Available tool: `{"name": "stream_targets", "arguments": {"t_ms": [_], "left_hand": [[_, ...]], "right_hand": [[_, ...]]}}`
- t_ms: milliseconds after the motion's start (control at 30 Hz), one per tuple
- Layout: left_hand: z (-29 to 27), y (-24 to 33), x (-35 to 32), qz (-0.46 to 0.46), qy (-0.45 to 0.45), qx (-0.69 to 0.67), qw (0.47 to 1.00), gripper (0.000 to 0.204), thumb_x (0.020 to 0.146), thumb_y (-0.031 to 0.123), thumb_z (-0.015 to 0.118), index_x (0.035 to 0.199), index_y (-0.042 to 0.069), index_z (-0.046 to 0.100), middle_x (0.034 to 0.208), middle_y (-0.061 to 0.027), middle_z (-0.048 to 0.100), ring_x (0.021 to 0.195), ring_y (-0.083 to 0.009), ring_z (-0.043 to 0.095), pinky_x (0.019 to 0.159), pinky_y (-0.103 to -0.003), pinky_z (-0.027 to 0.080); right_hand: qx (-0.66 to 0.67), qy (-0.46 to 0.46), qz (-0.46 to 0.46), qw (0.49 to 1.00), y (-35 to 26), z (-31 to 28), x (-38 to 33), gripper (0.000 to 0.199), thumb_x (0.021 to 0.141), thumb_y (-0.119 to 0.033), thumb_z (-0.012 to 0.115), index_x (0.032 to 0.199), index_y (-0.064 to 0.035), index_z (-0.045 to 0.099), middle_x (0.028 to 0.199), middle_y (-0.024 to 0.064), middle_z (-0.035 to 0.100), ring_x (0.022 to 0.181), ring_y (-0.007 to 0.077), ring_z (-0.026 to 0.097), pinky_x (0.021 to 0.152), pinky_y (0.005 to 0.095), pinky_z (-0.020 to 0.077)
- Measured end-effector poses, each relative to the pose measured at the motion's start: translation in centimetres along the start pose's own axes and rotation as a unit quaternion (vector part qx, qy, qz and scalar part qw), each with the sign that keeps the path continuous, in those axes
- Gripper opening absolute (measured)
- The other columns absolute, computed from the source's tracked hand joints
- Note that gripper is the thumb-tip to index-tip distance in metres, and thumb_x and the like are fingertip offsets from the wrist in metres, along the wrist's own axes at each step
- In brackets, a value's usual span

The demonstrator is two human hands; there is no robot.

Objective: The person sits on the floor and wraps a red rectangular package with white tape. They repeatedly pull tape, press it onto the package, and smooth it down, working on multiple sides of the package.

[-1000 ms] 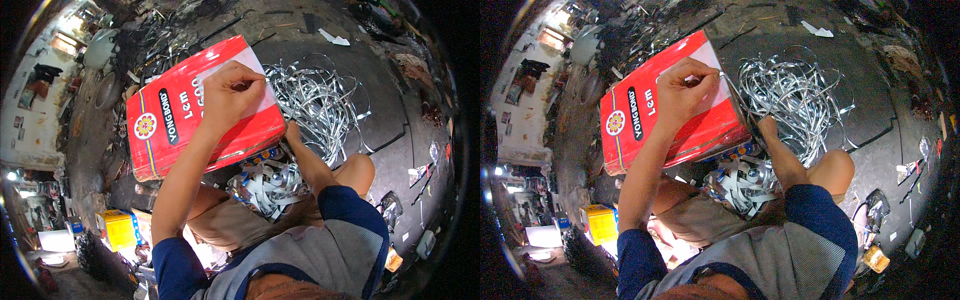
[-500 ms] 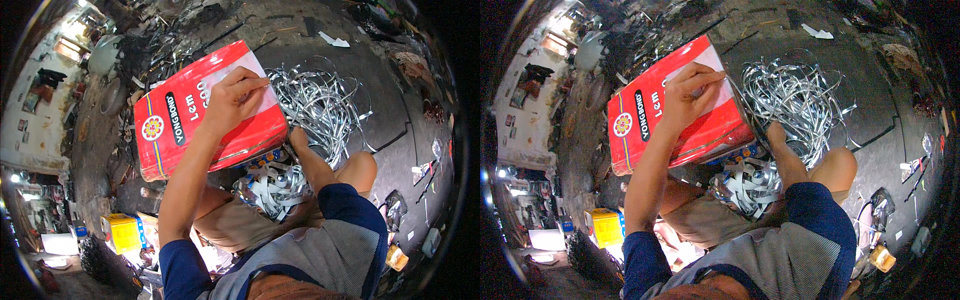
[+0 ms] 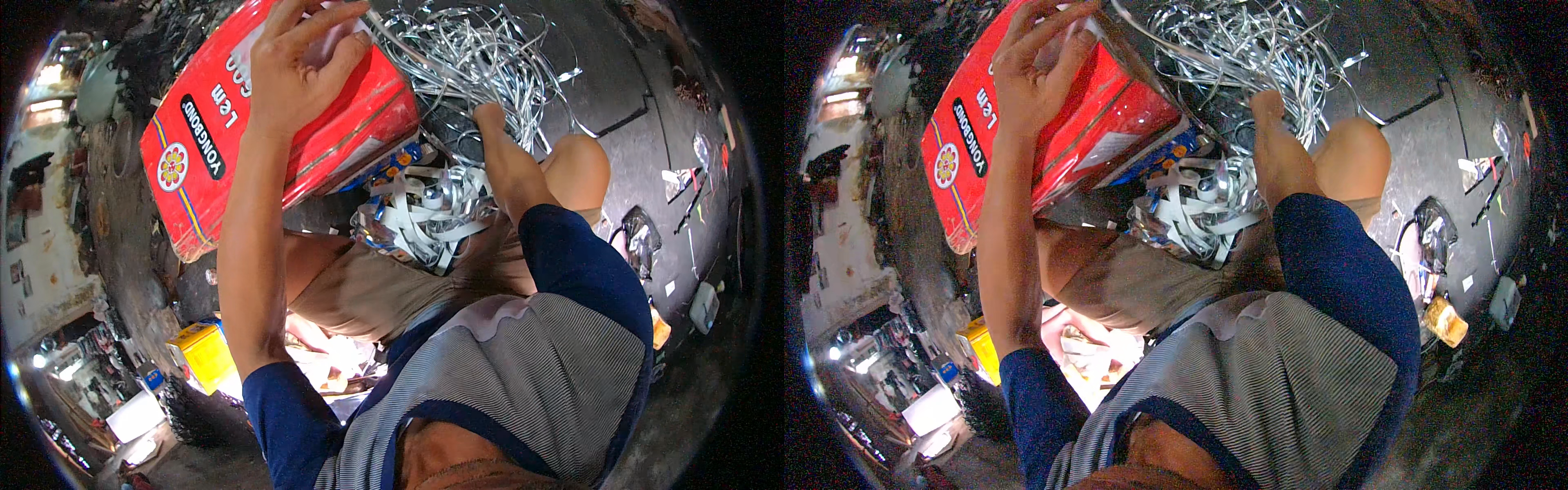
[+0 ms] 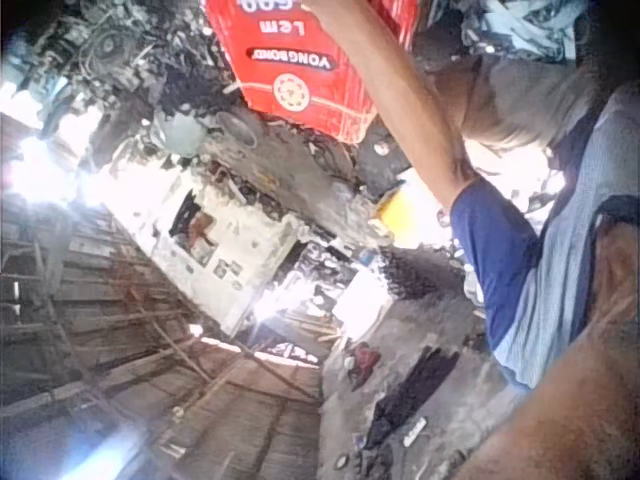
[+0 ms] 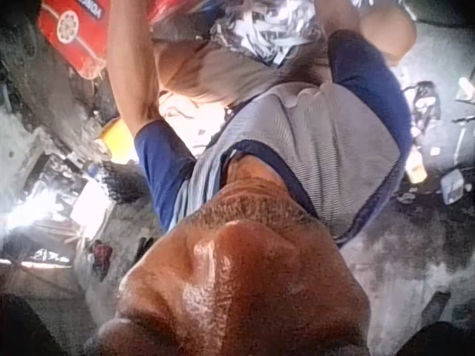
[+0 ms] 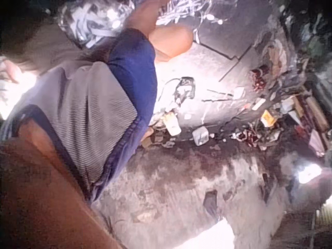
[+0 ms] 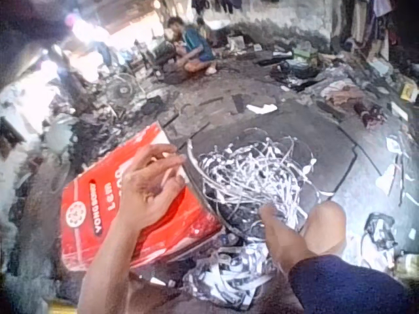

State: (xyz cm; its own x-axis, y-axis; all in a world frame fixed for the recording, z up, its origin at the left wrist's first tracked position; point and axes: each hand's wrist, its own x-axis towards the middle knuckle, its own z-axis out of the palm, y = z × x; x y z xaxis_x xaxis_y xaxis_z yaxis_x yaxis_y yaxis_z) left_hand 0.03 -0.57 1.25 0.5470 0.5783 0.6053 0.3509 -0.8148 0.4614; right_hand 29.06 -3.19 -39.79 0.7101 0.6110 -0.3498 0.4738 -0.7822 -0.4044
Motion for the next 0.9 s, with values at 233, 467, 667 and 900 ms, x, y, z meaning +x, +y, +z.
{"name": "stream_targets", "arguments": {"t_ms": [233, 467, 667, 900], "left_hand": [[0.2, -0.7, 0.5, 0.083, 0.007, 0.056, 0.995, 0.033, 0.08, 0.013, 0.072, 0.112, 0.004, 0.073, 0.112, -0.0132, 0.067, 0.1, -0.026, 0.066, 0.082, -0.033, 0.053], [-0.2, 0.1, -0.5, 0.035, 0.005, 0.021, 0.999, 0.033, 0.079, 0.012, 0.072, 0.111, 0.003, 0.072, 0.11, -0.0122, 0.065, 0.095, -0.0259, 0.065, 0.085, -0.035, 0.052], [0.6, 4.4, -2.7, 0.055, -0.031, 0.143, 0.988, 0.037, 0.085, 0.015, 0.069, 0.122, 0.007, 0.067, 0.13, -0.0176, 0.058, 0.117, -0.0365, 0.056, 0.099, -0.044, 0.048], [6.2, 14.4, -13.7, 0.005, -0.022, -0.07, 0.997, 0.032, 0.076, 0.006, 0.078, 0.107, 0.005, 0.072, 0.115, -0.0152, 0.066, 0.101, -0.0339, 0.066, 0.086, -0.04, 0.054]], "right_hand": [[0.284, 0.104, 0.211, 0.93, -0.9, 2.1, -2.9, 0.036, 0.088, -0.023, 0.054, 0.103, 0.0067, 0.067, 0.099, 0.0313, 0.07, 0.095, 0.0424, 0.069, 0.078, 0.0496, 0.0552], [-0.024, -0.125, -0.373, 0.919, -0.5, 3.6, -18.0, 0.048, 0.08, -0.022, 0.065, 0.127, -0.0139, 0.066, 0.134, 0.0173, 0.06, 0.127, 0.0362, 0.054, 0.103, 0.0426, 0.0491], [-0.097, -0.041, -0.352, 0.93, 4.1, 11.1, -15.7, 0.05, 0.083, -0.014, 0.058, 0.133, -0.0074, 0.061, 0.149, 0.0188, 0.048, 0.136, 0.0374, 0.047, 0.108, 0.0434, 0.0471], [-0.148, -0.118, -0.492, 0.85, 3.8, 13.4, -16.8, 0.04, 0.081, -0.012, 0.067, 0.12, -0.0058, 0.069, 0.132, 0.0121, 0.059, 0.119, 0.0266, 0.058, 0.099, 0.0395, 0.0503]]}}
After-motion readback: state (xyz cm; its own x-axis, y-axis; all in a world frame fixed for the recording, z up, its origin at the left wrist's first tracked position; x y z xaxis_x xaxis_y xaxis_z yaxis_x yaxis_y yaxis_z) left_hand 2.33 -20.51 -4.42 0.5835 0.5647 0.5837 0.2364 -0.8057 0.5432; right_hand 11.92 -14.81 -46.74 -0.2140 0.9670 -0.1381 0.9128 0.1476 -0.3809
